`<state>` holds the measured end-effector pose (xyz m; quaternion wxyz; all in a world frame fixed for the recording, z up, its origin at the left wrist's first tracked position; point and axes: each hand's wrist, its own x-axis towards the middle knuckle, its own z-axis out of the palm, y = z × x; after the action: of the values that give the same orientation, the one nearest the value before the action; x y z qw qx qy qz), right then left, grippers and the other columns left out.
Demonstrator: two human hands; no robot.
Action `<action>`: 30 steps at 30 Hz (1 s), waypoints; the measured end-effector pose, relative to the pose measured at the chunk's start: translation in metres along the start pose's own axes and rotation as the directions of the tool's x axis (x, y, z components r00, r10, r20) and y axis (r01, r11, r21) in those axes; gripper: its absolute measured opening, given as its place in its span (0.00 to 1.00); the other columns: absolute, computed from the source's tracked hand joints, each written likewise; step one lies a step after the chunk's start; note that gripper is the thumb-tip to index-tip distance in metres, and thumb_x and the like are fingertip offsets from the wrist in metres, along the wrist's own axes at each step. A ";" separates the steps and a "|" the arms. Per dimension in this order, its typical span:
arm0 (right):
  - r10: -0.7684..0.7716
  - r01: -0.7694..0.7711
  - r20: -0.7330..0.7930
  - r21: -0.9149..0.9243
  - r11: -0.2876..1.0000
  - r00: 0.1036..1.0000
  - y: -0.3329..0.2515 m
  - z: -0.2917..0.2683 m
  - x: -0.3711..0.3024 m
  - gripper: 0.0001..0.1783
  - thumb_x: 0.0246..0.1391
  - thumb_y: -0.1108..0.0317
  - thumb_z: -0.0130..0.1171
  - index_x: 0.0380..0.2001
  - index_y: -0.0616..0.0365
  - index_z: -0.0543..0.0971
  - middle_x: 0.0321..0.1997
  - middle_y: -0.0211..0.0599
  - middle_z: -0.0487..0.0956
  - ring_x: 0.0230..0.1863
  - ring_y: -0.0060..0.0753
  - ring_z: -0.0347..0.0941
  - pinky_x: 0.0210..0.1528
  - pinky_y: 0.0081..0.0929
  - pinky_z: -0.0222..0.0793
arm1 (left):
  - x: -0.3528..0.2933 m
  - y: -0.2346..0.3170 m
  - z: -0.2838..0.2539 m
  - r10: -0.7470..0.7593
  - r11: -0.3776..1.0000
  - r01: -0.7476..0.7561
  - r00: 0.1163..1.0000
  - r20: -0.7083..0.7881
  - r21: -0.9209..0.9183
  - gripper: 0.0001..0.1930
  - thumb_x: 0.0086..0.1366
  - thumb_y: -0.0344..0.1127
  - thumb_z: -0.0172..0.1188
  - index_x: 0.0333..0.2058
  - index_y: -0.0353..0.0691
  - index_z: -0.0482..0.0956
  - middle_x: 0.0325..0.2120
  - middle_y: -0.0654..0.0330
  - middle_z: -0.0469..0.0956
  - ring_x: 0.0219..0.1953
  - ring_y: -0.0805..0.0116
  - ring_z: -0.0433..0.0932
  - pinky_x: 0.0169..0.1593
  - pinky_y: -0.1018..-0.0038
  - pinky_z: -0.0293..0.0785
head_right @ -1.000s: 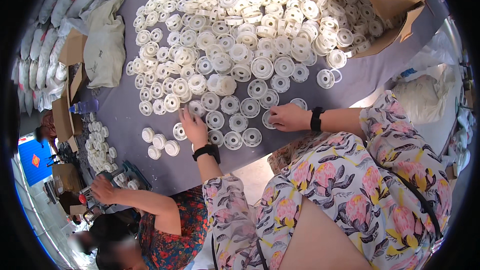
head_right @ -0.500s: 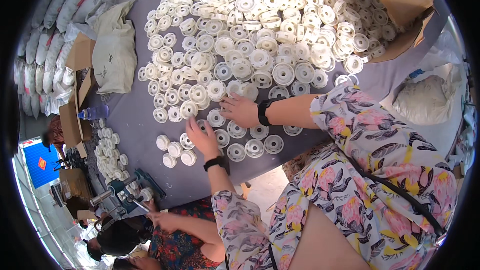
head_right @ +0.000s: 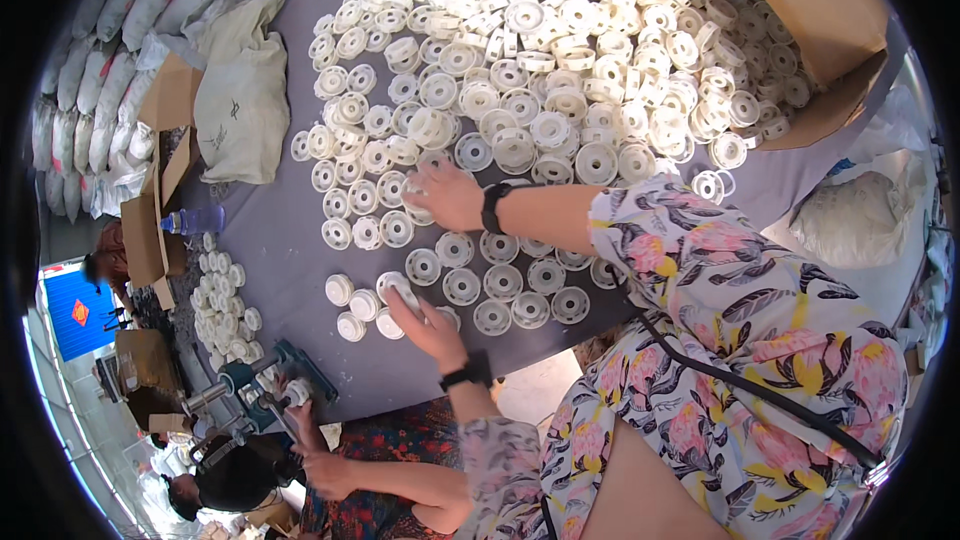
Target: Sort and assemble white plastic wheel-like components with metal circular inserts.
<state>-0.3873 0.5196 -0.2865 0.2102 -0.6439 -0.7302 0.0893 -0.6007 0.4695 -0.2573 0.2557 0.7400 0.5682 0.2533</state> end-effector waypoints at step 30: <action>0.324 -0.335 0.201 0.019 0.942 0.924 0.035 -0.089 -0.164 0.25 0.38 0.70 0.57 0.45 0.47 0.73 0.56 0.37 0.64 0.58 0.46 0.58 0.56 0.44 0.57 | 0.102 0.075 0.122 0.560 0.804 -0.593 0.734 0.384 -0.040 0.28 0.43 0.23 0.53 0.49 0.36 0.67 0.53 0.46 0.62 0.54 0.44 0.60 0.55 0.57 0.58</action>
<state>-0.3040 0.3517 -0.2522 0.1366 -0.7398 -0.6261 0.2050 -0.4432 0.5403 -0.2887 0.2371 0.9240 0.2609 0.1483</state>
